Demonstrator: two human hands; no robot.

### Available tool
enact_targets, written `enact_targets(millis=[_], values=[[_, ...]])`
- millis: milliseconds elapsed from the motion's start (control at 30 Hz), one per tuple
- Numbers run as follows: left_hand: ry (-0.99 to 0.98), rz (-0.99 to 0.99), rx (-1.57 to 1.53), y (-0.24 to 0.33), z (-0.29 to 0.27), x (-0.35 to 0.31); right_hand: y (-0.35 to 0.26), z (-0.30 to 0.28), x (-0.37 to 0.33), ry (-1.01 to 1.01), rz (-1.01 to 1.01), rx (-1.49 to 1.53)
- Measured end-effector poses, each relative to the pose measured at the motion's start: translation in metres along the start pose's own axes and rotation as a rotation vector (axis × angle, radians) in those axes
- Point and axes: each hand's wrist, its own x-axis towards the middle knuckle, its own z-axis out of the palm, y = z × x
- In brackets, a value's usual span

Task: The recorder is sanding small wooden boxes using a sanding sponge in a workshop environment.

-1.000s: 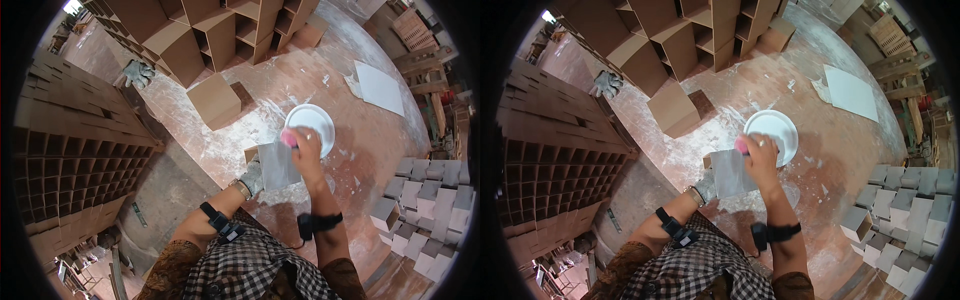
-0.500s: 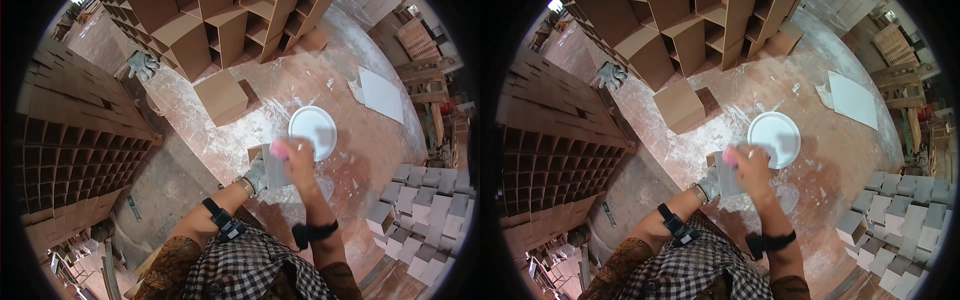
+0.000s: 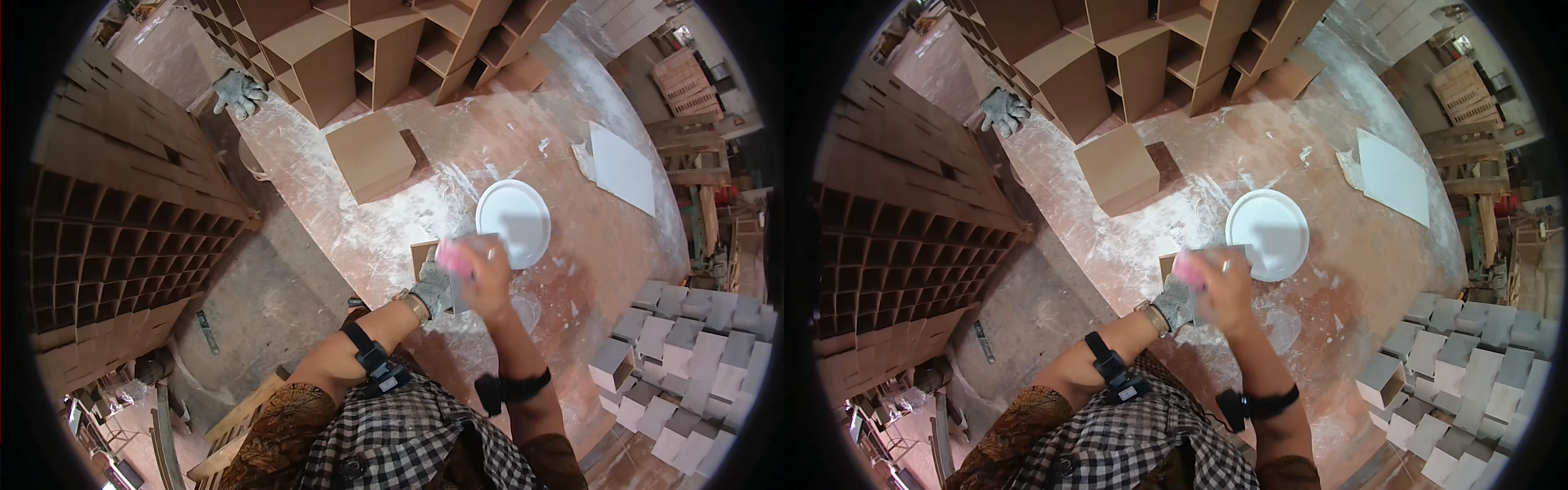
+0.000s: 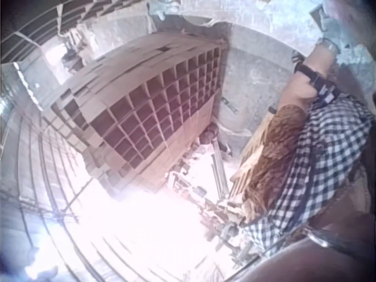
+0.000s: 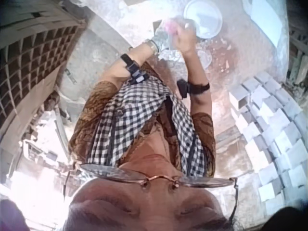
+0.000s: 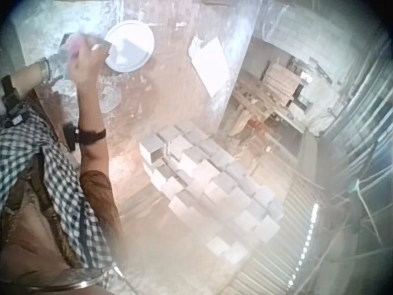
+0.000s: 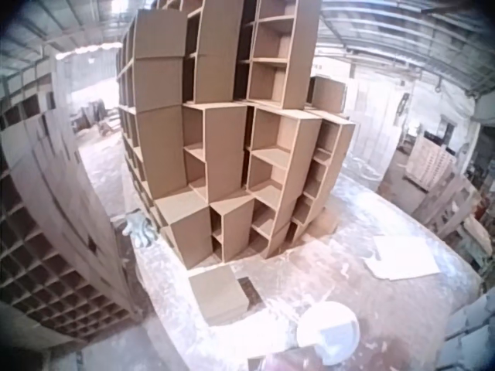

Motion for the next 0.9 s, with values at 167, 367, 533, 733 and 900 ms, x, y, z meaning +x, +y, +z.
enact_targets(millis=[167, 367, 533, 733, 900], values=[[-0.155, 0.336, 1.010, -0.024, -0.017, -0.003, -0.027, -0.019, -0.058, -0.130, -0.087, 0.059], [-0.213, -0.219, 0.299, -0.023, -0.003, 0.007, 0.009, 0.004, 0.017, 0.063, -0.032, 0.035], [-0.021, -0.195, 0.033, 0.003, -0.003, -0.003, -0.004, 0.003, 0.016, -0.033, 0.026, -0.006], [-0.191, 0.156, 1.125, -0.002, -0.012, -0.002, -0.037, -0.028, -0.082, -0.140, 0.017, 0.090], [-0.284, 0.250, 1.192, -0.019, -0.019, 0.006, -0.050, -0.045, -0.144, 0.129, 0.354, 0.331]])
